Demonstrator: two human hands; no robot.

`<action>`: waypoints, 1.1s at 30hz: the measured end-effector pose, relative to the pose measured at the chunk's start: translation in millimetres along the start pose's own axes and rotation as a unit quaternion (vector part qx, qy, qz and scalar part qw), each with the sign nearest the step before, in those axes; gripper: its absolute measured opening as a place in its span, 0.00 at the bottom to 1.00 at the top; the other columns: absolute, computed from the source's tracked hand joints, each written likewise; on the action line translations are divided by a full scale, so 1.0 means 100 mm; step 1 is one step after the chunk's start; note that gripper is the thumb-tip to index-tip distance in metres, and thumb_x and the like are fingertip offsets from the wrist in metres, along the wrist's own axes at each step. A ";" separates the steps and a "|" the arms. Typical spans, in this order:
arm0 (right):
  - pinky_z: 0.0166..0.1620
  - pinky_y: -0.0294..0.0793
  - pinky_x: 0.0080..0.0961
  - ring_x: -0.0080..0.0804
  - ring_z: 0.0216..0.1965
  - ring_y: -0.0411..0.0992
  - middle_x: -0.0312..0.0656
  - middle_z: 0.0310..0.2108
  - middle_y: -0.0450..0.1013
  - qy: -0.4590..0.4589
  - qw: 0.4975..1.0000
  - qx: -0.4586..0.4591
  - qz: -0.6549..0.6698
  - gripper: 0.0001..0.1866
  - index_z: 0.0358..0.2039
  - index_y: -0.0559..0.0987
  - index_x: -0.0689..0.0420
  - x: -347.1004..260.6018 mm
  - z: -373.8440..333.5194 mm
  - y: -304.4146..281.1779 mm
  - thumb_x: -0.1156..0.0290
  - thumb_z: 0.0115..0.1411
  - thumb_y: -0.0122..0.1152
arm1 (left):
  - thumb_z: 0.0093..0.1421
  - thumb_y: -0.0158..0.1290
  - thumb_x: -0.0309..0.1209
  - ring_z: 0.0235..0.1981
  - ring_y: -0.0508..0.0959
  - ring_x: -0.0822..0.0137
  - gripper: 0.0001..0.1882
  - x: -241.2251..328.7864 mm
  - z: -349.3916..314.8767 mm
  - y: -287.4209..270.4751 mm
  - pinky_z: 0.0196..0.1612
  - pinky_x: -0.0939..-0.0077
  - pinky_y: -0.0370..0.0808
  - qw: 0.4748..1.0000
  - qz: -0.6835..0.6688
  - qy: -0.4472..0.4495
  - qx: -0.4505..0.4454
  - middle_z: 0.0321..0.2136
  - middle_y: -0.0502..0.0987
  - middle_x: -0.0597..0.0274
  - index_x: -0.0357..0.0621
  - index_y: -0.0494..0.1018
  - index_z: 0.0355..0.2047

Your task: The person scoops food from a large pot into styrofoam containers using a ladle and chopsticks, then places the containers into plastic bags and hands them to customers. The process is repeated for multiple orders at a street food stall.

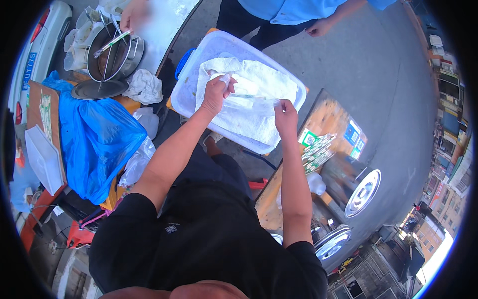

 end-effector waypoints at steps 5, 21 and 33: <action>0.64 0.65 0.29 0.26 0.51 0.75 0.41 0.47 0.81 -0.147 0.962 -0.040 0.228 0.06 0.42 0.79 0.60 -1.35 -0.41 -0.02 0.70 0.73 0.60 | 0.69 0.53 0.38 0.23 0.67 0.78 0.16 0.10 0.02 -0.05 0.29 0.81 0.63 1.000 0.015 0.003 -0.007 0.22 0.72 0.68 0.38 0.81 0.44; 0.34 0.72 0.24 0.26 0.29 0.72 0.38 0.33 0.80 -0.054 0.944 -0.182 0.268 0.08 0.46 0.82 0.63 -1.27 0.12 1.23 0.75 0.72 0.58 | 0.69 0.61 0.40 0.38 0.78 0.72 0.26 0.28 0.13 -0.12 0.44 0.76 0.76 0.980 0.102 -0.095 -0.141 0.40 0.78 0.64 0.41 0.71 0.62; 0.38 0.74 0.22 0.21 0.35 0.74 0.41 0.45 0.79 -0.036 0.936 -0.231 0.264 0.18 0.57 0.74 0.65 -1.47 0.16 1.01 0.66 0.74 0.59 | 0.73 0.51 0.31 0.31 0.73 0.74 0.11 0.10 0.22 -0.22 0.37 0.75 0.72 0.974 0.172 -0.077 -0.124 0.31 0.77 0.66 0.38 0.78 0.47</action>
Point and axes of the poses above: each hand's wrist, its own z-axis towards the middle knuckle, its own y-axis out of the palm, x = y × z, the point moved 3 cm from there along z, towards the middle knuckle
